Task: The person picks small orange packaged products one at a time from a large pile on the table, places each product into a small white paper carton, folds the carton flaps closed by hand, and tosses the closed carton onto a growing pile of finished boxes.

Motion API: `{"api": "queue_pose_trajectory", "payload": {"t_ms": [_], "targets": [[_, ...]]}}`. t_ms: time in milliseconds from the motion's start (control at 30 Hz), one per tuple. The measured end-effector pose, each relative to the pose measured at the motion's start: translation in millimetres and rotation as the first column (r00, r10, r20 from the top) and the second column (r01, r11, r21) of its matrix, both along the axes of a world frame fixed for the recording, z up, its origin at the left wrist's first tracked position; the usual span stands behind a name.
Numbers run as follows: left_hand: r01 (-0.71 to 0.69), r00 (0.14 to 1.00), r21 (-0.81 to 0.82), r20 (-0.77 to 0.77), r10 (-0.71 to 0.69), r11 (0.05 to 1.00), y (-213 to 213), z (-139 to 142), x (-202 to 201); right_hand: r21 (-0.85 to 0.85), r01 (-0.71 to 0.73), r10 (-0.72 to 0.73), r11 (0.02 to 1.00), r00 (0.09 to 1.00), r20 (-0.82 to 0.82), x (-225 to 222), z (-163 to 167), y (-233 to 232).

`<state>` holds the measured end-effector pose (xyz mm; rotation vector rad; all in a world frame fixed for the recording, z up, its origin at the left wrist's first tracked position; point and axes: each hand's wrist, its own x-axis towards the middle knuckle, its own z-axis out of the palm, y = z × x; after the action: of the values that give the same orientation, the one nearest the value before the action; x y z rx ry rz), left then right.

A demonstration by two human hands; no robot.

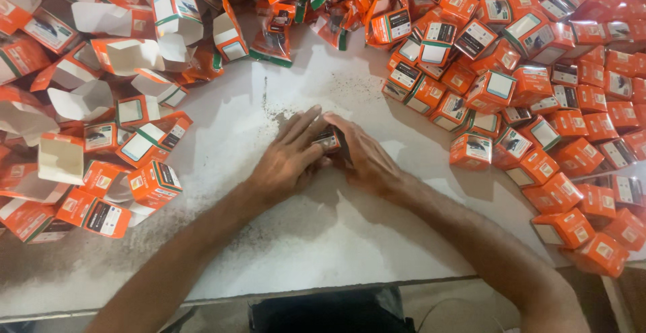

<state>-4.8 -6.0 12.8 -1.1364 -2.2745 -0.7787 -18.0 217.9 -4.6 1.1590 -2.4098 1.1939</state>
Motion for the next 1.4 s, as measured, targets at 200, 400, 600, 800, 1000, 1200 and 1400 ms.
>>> {"api": "queue_pose_trajectory", "payload": {"t_ms": [200, 400, 600, 800, 1000, 1200, 1400], "targets": [[-0.27, 0.962, 0.2, 0.019, 0.272, 0.942, -29, 0, -33, -0.101, 0.46, -0.471, 0.882, 0.872, -0.136, -17, 19, 1], [-0.697, 0.717, -0.011, -0.057, 0.695, 0.717, -72, 19, -127, -0.005, 0.332, -0.322, 0.943, 0.909, -0.264, -10, 26, 0], [-0.328, 0.944, 0.131, 0.076, 0.321, 0.935, 19, 6, -61, 0.029, 0.238, -0.24, 0.971, 0.967, 0.081, -12, 13, -3], [-0.397, 0.913, 0.359, 0.25, 0.323, 0.845, 19, 20, -122, 0.036, 0.29, -0.282, 0.956, 0.886, 0.368, -23, 0, 5], [-0.642, 0.756, -0.142, 0.047, 0.653, 0.753, -10, 10, -188, -0.03, 0.102, -0.099, 0.994, 0.992, 0.081, -27, 0, 5], [-0.398, 0.894, 0.017, 0.231, 0.383, 0.917, -12, -11, -106, -0.081, 0.104, -0.087, 0.991, 0.978, 0.188, -26, 2, 8], [-0.084, 0.947, 0.329, -0.267, 0.178, 0.941, -14, 1, -16, -0.065, 0.151, -0.119, 0.986, 0.927, 0.357, -22, 0, 7]]}}
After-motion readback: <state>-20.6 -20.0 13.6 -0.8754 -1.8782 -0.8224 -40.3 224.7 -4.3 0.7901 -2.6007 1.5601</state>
